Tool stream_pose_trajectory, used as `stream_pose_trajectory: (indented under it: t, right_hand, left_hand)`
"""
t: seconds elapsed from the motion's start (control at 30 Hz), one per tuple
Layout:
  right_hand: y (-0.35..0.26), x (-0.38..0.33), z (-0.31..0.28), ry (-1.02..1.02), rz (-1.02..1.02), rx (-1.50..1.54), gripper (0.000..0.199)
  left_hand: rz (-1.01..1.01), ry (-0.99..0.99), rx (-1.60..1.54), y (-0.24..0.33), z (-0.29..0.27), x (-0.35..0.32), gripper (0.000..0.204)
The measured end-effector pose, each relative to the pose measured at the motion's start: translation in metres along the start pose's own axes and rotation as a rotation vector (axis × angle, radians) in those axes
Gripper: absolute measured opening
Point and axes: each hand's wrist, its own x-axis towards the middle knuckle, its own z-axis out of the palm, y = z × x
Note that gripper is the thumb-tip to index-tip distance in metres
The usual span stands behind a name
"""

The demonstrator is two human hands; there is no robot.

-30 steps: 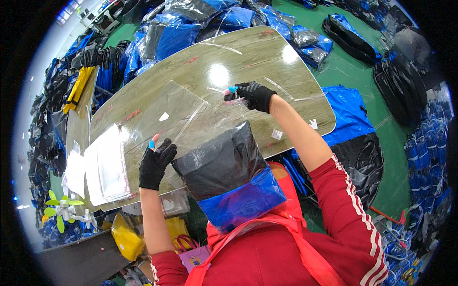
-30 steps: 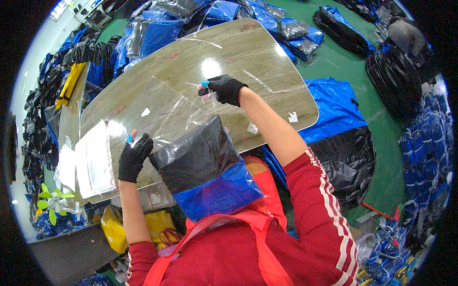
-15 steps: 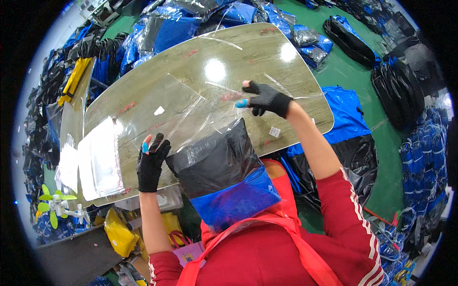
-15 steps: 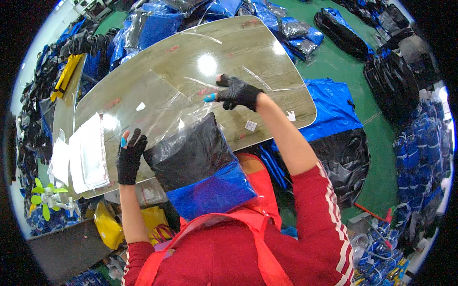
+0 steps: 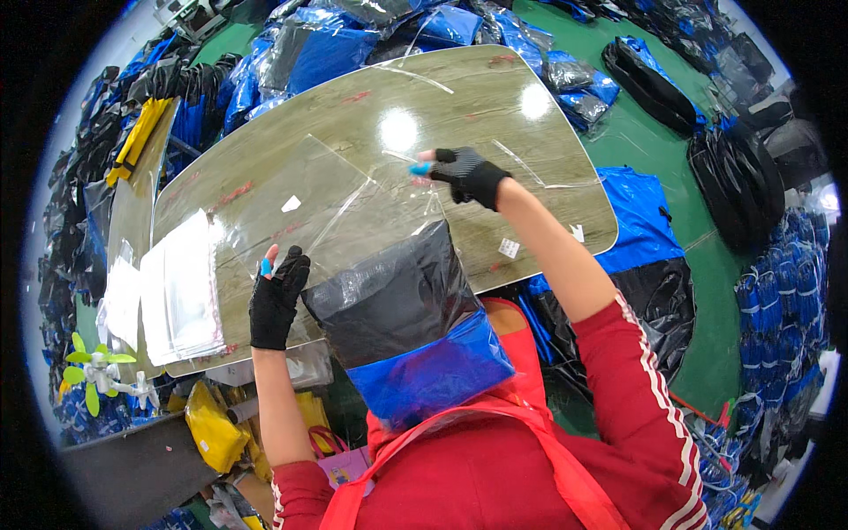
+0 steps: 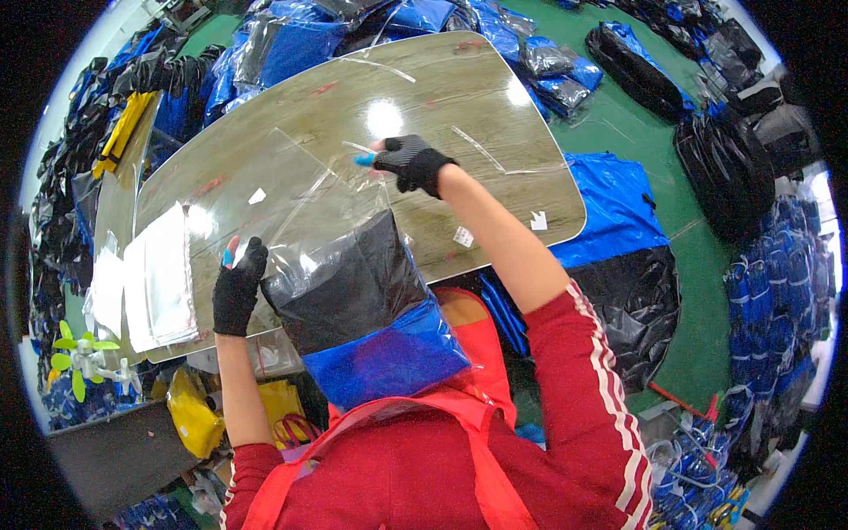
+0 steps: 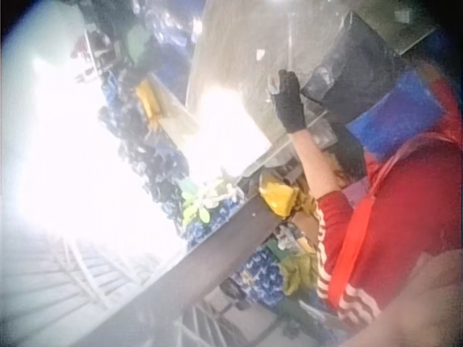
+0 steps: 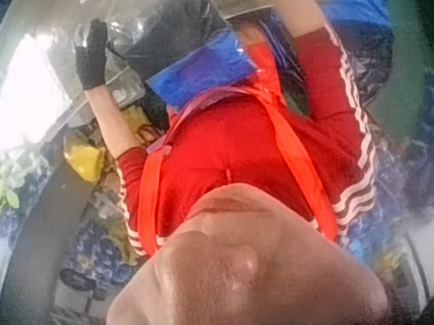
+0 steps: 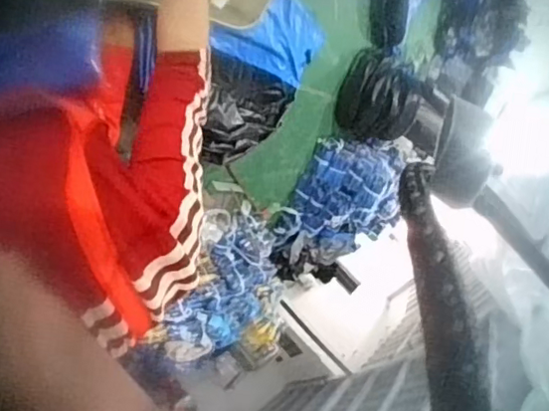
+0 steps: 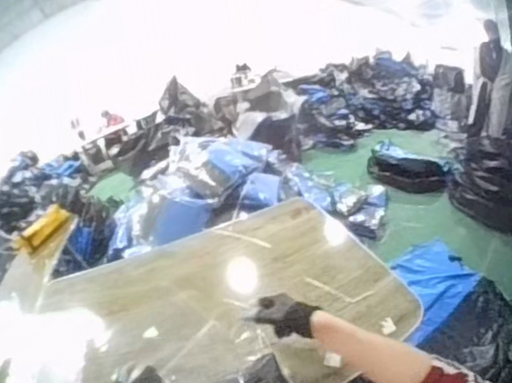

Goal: The person repeatedly places folded blue and black soft goods into clear plastic bags on a table, seals each bag, and sets it aside. The person handles items one at a time, folding and inserting them into bags without using tools.

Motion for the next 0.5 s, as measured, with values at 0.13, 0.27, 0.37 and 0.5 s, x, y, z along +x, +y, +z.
stream_pose_trajectory:
  t: [0.13, 0.27, 0.37, 0.5]
  right_hand:
    - [-0.005, 0.007, 0.011, -0.166, -0.058, 0.448, 0.036]
    - [-0.001, -0.040, -0.022, 0.079, -0.292, 0.264, 0.039]
    - [0.006, -0.049, -0.027, 0.135, -0.078, 0.188, 0.042]
    - [0.008, 0.000, 0.017, -0.042, -0.092, -0.063, 0.048]
  left_hand:
    - [-0.006, -0.015, -0.022, 0.006, 0.005, -0.007, 0.055]
    - [0.123, 0.070, 0.246, 0.010, -0.013, -0.025, 0.056]
    - [0.180, -0.052, 0.133, 0.006, -0.018, -0.025, 0.057]
    - [0.084, -0.007, 0.044, 0.004, 0.003, -0.007, 0.061]
